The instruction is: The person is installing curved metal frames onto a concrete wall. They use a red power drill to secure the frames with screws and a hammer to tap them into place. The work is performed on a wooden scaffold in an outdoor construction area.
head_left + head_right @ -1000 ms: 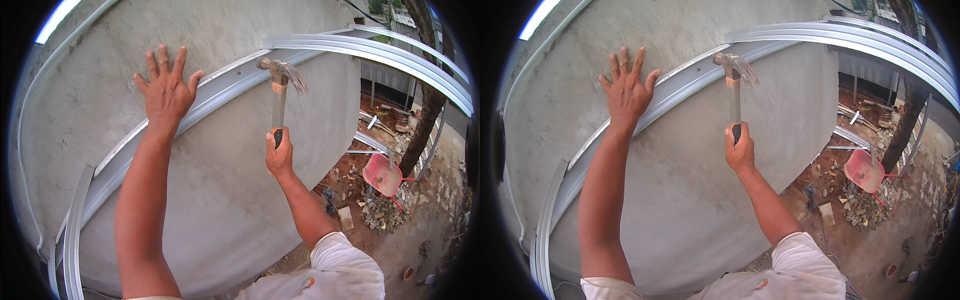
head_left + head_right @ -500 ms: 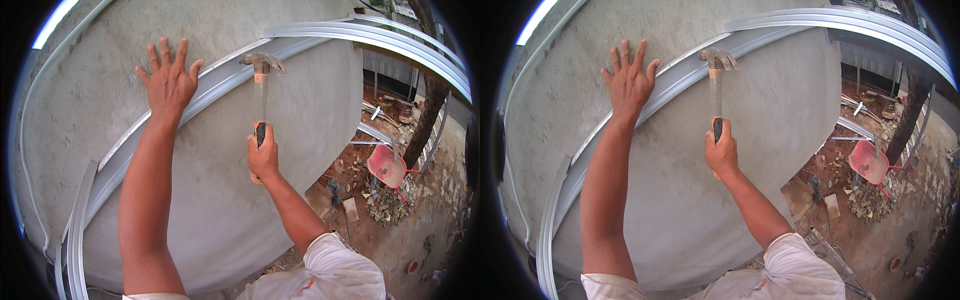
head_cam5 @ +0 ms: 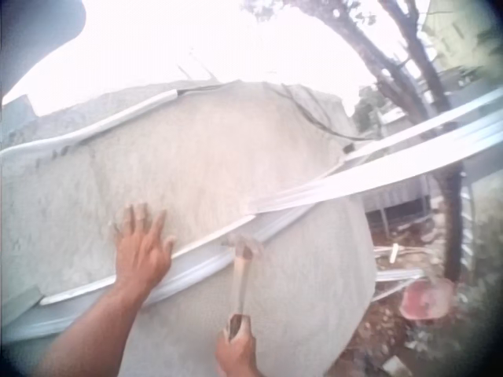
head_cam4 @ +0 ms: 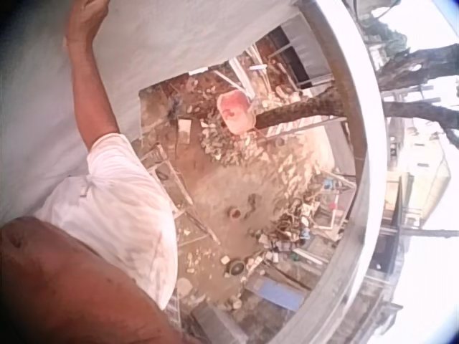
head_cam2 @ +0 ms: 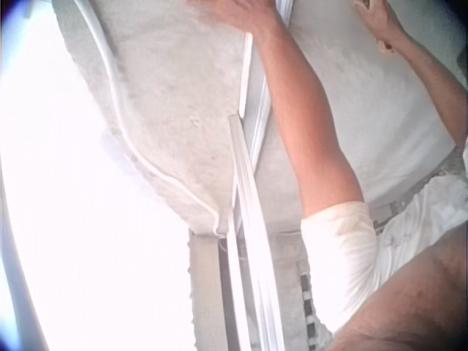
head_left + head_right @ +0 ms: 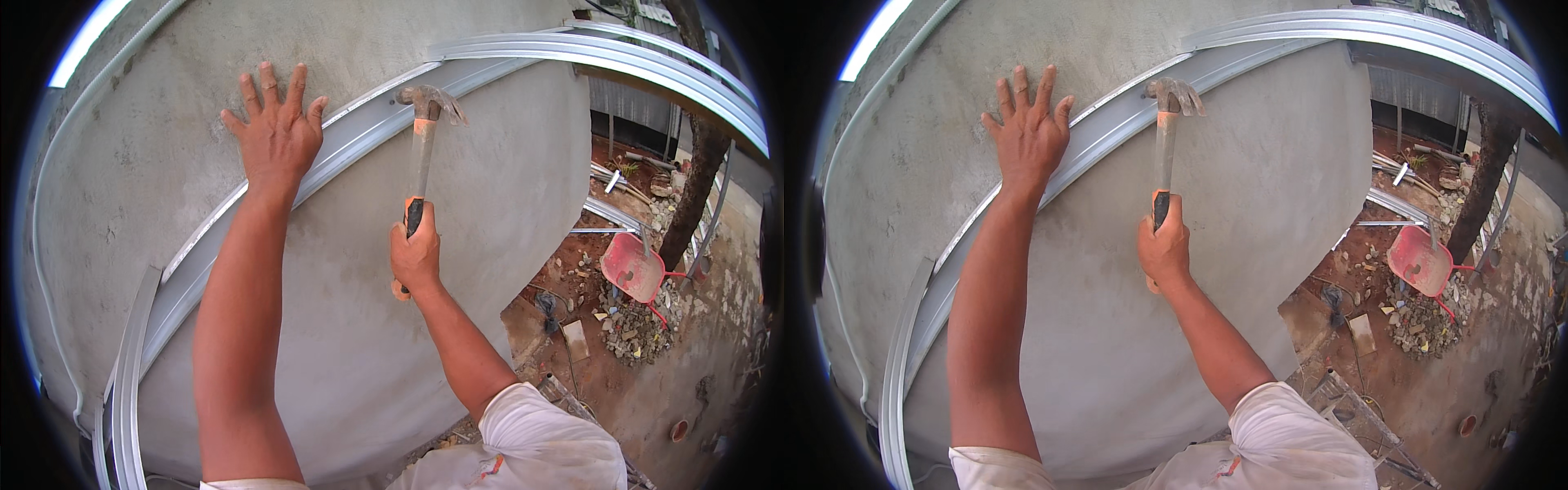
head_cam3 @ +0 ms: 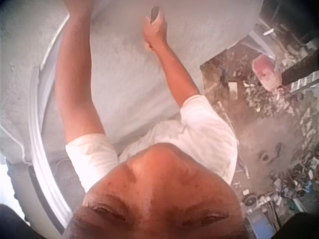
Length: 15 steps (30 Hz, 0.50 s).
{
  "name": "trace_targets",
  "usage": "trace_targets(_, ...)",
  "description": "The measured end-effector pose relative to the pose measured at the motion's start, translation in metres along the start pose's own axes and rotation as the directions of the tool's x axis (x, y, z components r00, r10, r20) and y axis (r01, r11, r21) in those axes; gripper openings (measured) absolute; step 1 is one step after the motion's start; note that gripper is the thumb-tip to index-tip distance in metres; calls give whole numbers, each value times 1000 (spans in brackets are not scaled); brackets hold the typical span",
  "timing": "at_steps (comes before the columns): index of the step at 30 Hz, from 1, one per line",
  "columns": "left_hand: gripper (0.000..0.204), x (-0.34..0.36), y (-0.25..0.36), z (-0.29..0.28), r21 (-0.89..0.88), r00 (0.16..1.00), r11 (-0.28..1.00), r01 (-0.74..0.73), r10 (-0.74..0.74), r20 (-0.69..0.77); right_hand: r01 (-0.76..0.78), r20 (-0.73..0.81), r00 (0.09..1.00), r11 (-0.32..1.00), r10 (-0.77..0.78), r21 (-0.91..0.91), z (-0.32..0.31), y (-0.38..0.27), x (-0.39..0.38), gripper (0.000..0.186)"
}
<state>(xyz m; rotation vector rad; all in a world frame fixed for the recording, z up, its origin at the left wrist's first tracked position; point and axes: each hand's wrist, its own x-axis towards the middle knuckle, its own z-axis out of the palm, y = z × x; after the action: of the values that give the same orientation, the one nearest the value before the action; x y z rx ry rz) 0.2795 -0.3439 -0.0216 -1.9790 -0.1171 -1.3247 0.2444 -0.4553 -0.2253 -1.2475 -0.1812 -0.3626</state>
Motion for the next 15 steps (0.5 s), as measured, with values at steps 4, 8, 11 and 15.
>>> trace_targets(4, 56, 3, -3, 7, -3, 1000, 1000, 1, -1, -29, 251, -197, 952, 965, -233, 72, -13, 16, -12, 26)
trace_targets(8, 56, 4, -1, 5, 2, 999, 1000, -7, 7, -40, 632, -441, 763, 688, -473, 357, -27, 2, -9, 27)
trace_targets(11, 55, 15, 9, -4, -18, 998, 1000, -10, 9, -58, 459, -456, 849, 797, -265, 392, 4, 18, 6, 28)
trace_targets(15, 53, 11, 2, 2, -3, 998, 1000, -3, 3, -68, -17, -72, 997, 998, 22, 61, 15, 30, 26, 29)
